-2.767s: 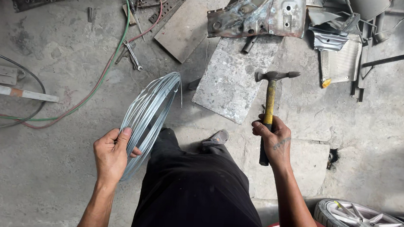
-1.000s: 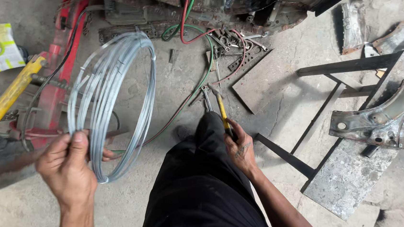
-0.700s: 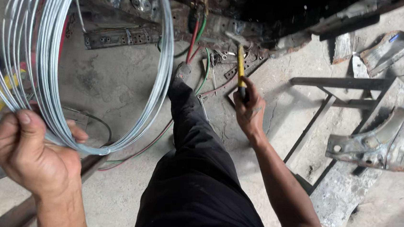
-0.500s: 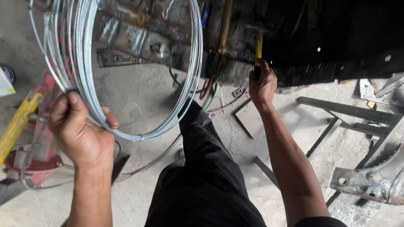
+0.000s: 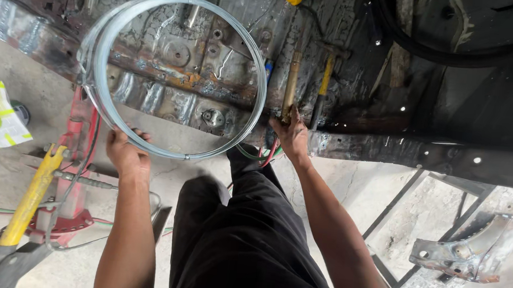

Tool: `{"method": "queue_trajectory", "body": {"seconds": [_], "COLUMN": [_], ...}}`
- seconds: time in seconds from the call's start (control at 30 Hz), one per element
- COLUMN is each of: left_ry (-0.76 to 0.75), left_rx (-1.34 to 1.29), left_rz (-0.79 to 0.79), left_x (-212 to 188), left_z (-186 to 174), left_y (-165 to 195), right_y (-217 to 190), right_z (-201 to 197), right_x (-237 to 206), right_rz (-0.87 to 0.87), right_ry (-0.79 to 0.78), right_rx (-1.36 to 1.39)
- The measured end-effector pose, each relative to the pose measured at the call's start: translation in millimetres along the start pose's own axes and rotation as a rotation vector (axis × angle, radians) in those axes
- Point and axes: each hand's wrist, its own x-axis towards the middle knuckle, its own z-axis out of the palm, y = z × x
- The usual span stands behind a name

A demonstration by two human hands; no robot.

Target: The person works under a car raised on a lift, holding a torch and heating a coil of wire. They then carry the wire coil to a metal plate on the floor and hammer it, before returning to heat the wire again with the torch under the vehicle.

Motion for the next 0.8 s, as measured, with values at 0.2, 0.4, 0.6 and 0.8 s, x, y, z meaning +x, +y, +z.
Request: {"method": "queue_trajectory", "body": {"seconds": [0.2, 0.4, 0.6, 0.8], "left_ry": [-0.079, -0.488, -1.111, -1.071], "left_rx": [0.813, 1.114, 1.803, 2.375], "left_rz": [-0.161, 0.607, 1.172, 1.233], "left_x": [-17, -27, -3, 17], "left_z": [8, 96, 246, 285], "left_y": [19, -25, -144, -193], "right_y": [-41, -93, -122, -104], "right_z": [-20, -78, -117, -119], "right_x": [14, -32, -114, -168], "right_rz": [0.305, 0.339, 0.51, 0.656], "right_ry": [-0.129, -0.064, 0.035, 0.174], "right_rx": [0.158, 0.21, 0.602, 0.668]}}
